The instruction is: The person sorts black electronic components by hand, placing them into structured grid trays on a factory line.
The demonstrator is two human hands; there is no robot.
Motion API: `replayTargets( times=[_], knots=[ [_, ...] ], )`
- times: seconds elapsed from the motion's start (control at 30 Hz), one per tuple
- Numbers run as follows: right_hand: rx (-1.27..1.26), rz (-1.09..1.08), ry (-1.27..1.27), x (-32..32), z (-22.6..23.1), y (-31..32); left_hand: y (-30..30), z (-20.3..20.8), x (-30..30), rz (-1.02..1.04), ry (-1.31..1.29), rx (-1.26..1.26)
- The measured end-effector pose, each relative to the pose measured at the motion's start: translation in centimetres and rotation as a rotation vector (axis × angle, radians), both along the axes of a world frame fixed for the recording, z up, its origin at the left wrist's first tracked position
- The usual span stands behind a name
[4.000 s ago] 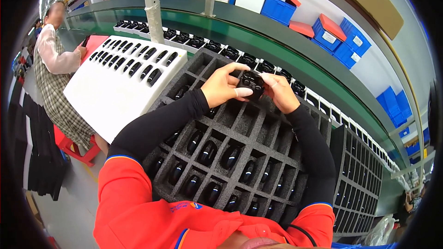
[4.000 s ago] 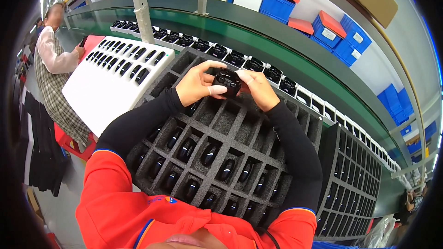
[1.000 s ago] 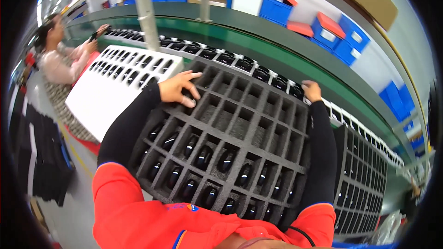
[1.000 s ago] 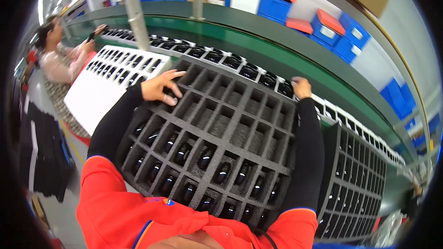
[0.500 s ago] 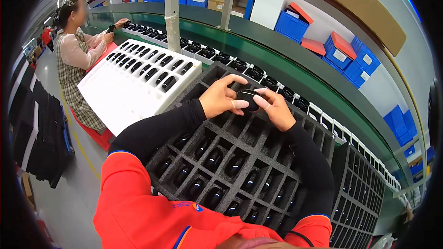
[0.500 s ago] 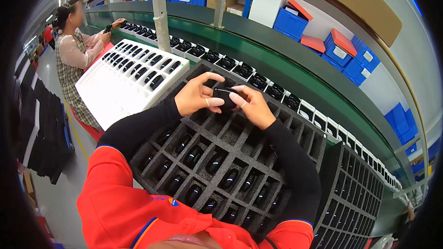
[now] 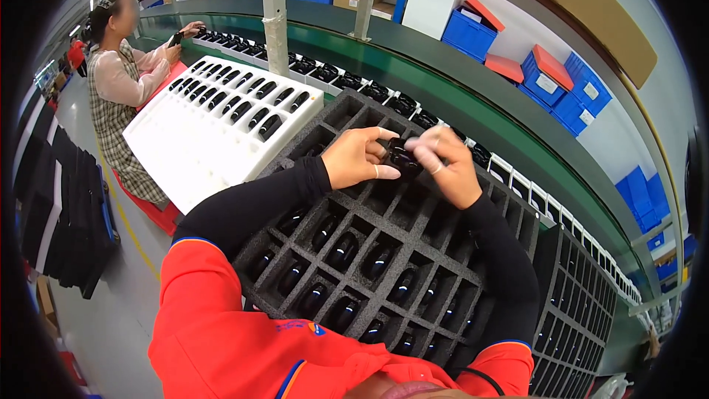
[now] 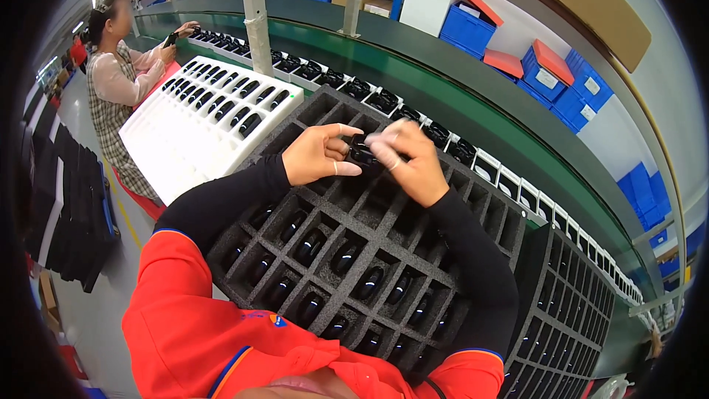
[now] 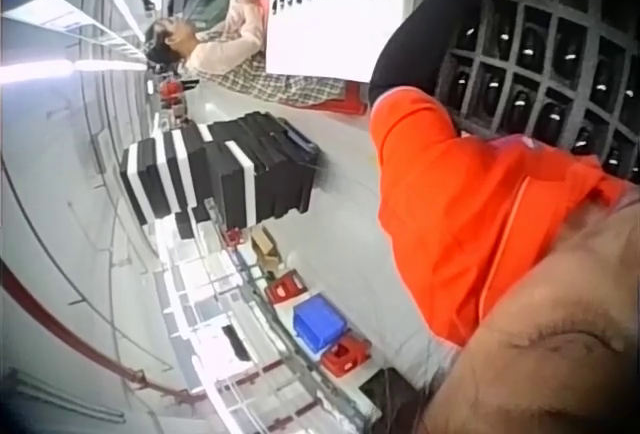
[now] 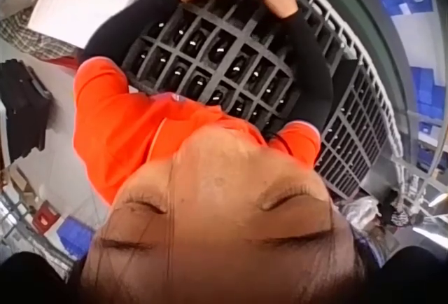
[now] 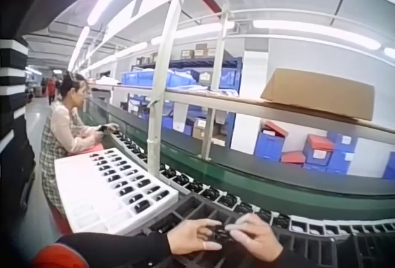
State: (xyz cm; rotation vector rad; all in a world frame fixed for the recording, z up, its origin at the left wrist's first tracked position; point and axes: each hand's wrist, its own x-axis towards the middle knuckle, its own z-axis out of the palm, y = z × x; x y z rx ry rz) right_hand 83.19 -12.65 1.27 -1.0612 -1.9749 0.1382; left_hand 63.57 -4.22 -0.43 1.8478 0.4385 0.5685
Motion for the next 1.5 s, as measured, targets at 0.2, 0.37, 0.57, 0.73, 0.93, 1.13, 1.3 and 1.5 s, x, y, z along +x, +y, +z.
replayTargets(
  times=[0.2, 0.37, 0.57, 0.73, 0.93, 1.13, 1.3, 1.5],
  knots=[
    [-0.145, -0.200, 0.132, 2.0, -1.7, 1.6, 2.8, 1.7, 0.9, -0.149, -0.042, -0.044],
    [-0.182, -0.607, 0.453, 11.4, -4.2, 2.6, 12.2, -2.7, 2.0, 0.194, 0.125, 0.688],
    [-0.162, -0.854, 0.585, 26.6, -9.0, 1.4, 15.6, -6.2, 3.8, 0.026, 0.379, 1.018],
    [-0.237, -1.048, 0.165, 28.8, -10.3, 2.1, 14.1, -3.8, 3.3, -0.044, 0.660, 0.885],
    [-0.363, -0.927, -0.040, 26.3, -10.6, 4.0, 15.5, -1.9, 1.5, 0.022, -0.213, 0.125],
    [-0.121, -1.006, -0.221, 22.1, -8.3, 3.9, 10.5, -0.9, 2.7, 0.162, -0.310, -0.547],
    [-0.346, -0.099, 0.261, 4.8, -1.6, 4.6, 5.8, -1.7, 2.2, 0.124, -0.310, -0.569],
    [-0.491, -0.247, 0.511, 2.7, -3.3, 1.4, 0.6, -0.8, 3.0, -0.139, -0.239, -0.057]
  ],
)
